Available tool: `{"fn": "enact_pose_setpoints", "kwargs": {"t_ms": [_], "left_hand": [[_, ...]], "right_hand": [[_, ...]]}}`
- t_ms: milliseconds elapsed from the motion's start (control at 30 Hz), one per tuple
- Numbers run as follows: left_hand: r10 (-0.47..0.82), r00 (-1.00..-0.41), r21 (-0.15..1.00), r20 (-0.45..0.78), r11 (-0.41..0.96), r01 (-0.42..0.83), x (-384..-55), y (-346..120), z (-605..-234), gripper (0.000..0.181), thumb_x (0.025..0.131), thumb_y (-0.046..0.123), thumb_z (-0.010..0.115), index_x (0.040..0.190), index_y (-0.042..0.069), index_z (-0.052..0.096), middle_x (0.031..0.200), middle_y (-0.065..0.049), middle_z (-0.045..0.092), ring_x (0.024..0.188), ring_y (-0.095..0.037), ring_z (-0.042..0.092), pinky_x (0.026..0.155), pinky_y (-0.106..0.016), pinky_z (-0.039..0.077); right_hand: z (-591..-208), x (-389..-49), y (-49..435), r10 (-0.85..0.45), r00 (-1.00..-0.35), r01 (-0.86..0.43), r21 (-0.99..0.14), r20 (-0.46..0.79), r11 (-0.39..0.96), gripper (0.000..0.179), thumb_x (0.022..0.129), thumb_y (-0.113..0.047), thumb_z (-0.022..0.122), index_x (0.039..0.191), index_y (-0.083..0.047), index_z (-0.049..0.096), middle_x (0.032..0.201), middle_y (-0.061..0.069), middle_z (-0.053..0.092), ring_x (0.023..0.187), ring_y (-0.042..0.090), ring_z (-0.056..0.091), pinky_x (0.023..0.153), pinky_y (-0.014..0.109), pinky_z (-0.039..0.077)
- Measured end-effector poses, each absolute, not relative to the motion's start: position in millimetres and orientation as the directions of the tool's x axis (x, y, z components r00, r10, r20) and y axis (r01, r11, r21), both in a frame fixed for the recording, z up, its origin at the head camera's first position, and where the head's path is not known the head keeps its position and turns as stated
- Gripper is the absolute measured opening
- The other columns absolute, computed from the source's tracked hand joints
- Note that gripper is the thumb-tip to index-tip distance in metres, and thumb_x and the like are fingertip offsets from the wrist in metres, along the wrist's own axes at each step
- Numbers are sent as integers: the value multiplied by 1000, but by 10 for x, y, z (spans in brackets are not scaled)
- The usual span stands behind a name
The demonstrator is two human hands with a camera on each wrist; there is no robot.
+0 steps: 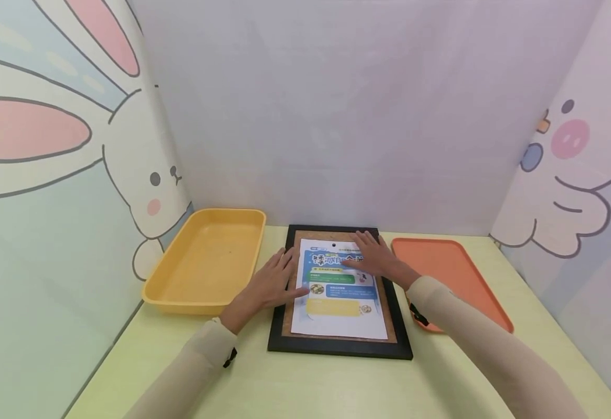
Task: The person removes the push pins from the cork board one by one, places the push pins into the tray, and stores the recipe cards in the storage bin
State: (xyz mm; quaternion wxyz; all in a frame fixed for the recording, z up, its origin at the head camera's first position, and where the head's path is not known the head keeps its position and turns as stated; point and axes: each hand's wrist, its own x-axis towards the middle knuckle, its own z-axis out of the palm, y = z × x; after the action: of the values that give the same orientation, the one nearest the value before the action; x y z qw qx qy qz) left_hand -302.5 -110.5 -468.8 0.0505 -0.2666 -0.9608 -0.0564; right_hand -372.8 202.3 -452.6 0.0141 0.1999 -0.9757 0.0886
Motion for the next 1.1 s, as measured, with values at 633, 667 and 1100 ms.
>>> {"fn": "enact_pose_setpoints", "kwargs": {"t_ms": [633, 667, 1100], "left_hand": [[511, -858, 109, 57, 851, 514, -3044, -1090, -4795, 108, 94, 79, 47, 165, 4, 19, 172, -15, 18, 158, -37, 19, 127, -48, 19], [510, -859, 117, 42, 852, 511, -3046, -1097, -4797, 108, 94, 79, 48, 166, 4, 18, 173, -15, 17, 158, -37, 18, 127, -48, 18], [501, -863, 171, -54, 857, 487, -3073, -1133, -4823, 109, 93, 79, 50, 166, 7, 17, 173, -12, 16, 158, -38, 18, 127, -50, 19]], "right_hand": [[-4667, -3884, 1852, -436, -898, -439, -234, 67, 868, 95, 95, -59, 68, 162, -2, 31, 164, 23, 34, 151, 45, 31, 117, 66, 31], [-4666, -3888, 1842, -434, -899, -435, -239, 59, 868, 95, 95, -59, 68, 162, -2, 31, 165, 23, 34, 151, 45, 31, 117, 66, 31], [-4768, -4003, 1784, -425, -904, -420, -287, 49, 861, 85, 98, -54, 67, 161, -6, 37, 162, 21, 39, 149, 43, 34, 117, 65, 31]]}}
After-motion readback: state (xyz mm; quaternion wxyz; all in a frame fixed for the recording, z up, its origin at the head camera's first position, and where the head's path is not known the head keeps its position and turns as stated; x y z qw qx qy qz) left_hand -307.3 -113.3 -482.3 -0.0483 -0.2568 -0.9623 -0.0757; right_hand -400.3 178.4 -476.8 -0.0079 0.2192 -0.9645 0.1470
